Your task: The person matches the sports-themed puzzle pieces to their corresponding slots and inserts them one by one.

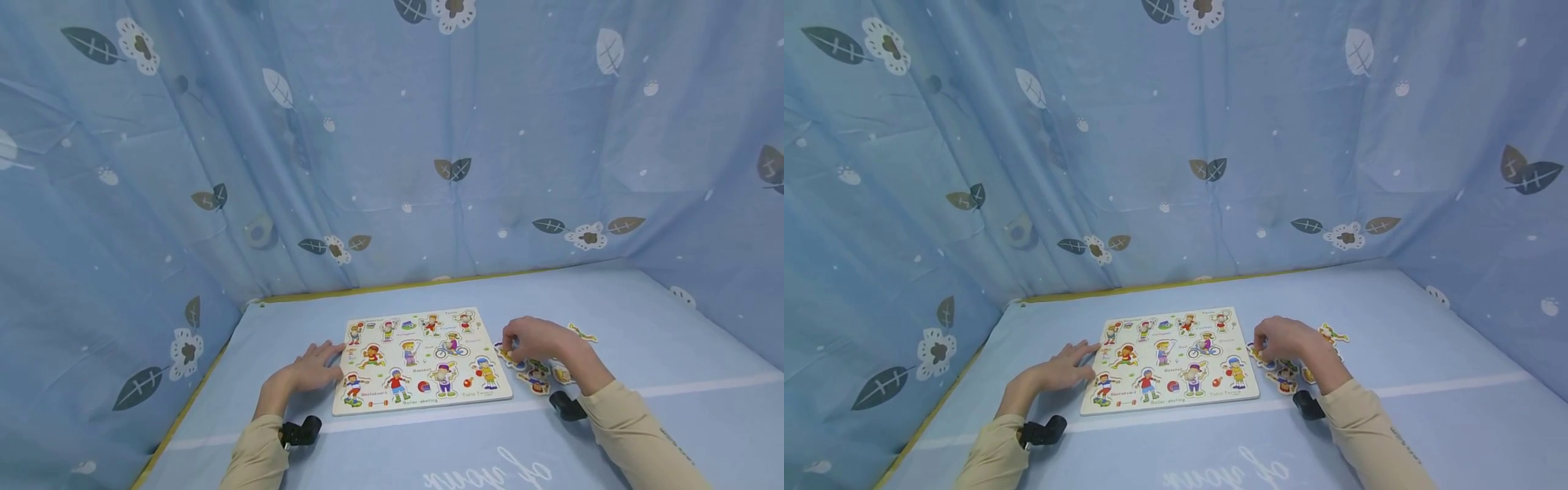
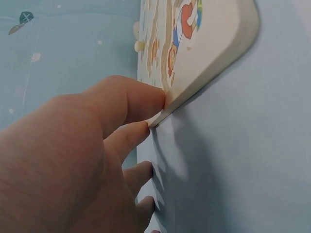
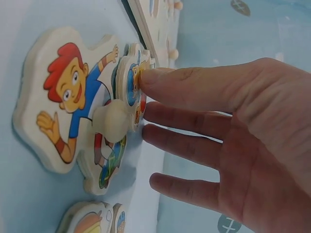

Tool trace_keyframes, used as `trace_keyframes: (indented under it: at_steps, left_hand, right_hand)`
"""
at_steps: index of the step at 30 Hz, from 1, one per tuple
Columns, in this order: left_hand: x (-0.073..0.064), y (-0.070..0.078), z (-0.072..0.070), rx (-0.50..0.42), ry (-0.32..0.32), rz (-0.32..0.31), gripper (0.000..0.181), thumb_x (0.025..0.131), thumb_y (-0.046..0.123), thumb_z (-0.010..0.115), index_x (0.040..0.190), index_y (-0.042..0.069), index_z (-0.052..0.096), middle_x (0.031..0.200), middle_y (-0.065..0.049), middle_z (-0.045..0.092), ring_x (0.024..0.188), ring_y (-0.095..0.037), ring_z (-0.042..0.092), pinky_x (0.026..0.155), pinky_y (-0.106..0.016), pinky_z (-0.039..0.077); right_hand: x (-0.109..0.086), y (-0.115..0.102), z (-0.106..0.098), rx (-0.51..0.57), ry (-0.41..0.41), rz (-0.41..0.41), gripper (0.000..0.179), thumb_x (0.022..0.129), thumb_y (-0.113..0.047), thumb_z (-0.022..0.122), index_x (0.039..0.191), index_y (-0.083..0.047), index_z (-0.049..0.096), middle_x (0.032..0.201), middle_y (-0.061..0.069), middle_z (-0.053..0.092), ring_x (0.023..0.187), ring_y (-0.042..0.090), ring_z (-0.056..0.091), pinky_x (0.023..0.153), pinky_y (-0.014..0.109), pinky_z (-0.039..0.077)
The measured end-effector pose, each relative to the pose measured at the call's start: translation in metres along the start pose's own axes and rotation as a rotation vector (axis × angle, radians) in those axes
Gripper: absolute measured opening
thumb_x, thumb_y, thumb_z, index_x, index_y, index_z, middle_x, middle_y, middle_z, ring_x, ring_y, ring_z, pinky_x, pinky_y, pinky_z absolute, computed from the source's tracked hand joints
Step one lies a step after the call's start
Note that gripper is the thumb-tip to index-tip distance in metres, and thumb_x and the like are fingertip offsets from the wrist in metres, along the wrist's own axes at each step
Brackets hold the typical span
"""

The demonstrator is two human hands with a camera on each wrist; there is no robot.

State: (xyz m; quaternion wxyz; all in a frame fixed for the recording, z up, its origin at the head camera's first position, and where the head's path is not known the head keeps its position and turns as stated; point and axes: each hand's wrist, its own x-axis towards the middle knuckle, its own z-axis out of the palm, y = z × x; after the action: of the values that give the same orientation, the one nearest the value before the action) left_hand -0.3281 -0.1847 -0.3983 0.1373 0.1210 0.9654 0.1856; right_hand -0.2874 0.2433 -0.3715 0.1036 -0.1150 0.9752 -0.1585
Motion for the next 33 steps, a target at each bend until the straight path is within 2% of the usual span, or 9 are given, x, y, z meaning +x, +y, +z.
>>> trace_keyframes:
  at_steps: [11,18,25,33]
  left_hand:
    - [0.000,-0.001,-0.001,-0.011,-0.006,0.001,0.067,0.089,0.030,0.057,0.151,0.012,0.040,0.161,-0.024,0.023,0.148,-0.049,0.008,0.117,-0.068,0.009]
    - [0.003,-0.003,0.002,0.018,0.008,0.012,0.067,0.088,0.030,0.057,0.151,0.011,0.042,0.160,-0.024,0.025,0.148,-0.050,0.010,0.117,-0.068,0.011]
    - [0.003,-0.002,0.001,0.011,0.008,0.006,0.068,0.088,0.031,0.057,0.151,0.012,0.041,0.160,-0.024,0.024,0.148,-0.049,0.010,0.117,-0.067,0.011]
    - [0.004,-0.003,0.002,0.017,0.012,0.003,0.067,0.089,0.031,0.057,0.151,0.012,0.041,0.160,-0.023,0.024,0.148,-0.049,0.010,0.117,-0.068,0.011]
  right_hand:
    - [-0.003,-0.001,-0.007,0.030,0.024,0.020,0.006,0.085,-0.010,0.072,0.089,-0.014,0.069,0.098,0.001,0.065,0.082,0.018,0.054,0.074,0.038,0.051]
    - [-0.004,-0.001,-0.010,0.011,0.075,-0.008,0.005,0.085,-0.015,0.074,0.086,-0.015,0.069,0.091,-0.001,0.059,0.079,0.017,0.052,0.067,0.034,0.048]
    - [-0.004,-0.004,-0.010,0.017,0.091,-0.007,0.012,0.087,-0.023,0.076,0.085,-0.015,0.067,0.083,-0.002,0.061,0.074,0.016,0.052,0.063,0.032,0.046]
    - [-0.001,-0.005,-0.011,0.061,0.106,-0.033,0.008,0.091,-0.017,0.071,0.086,-0.014,0.065,0.079,-0.002,0.060,0.072,0.015,0.052,0.063,0.030,0.046]
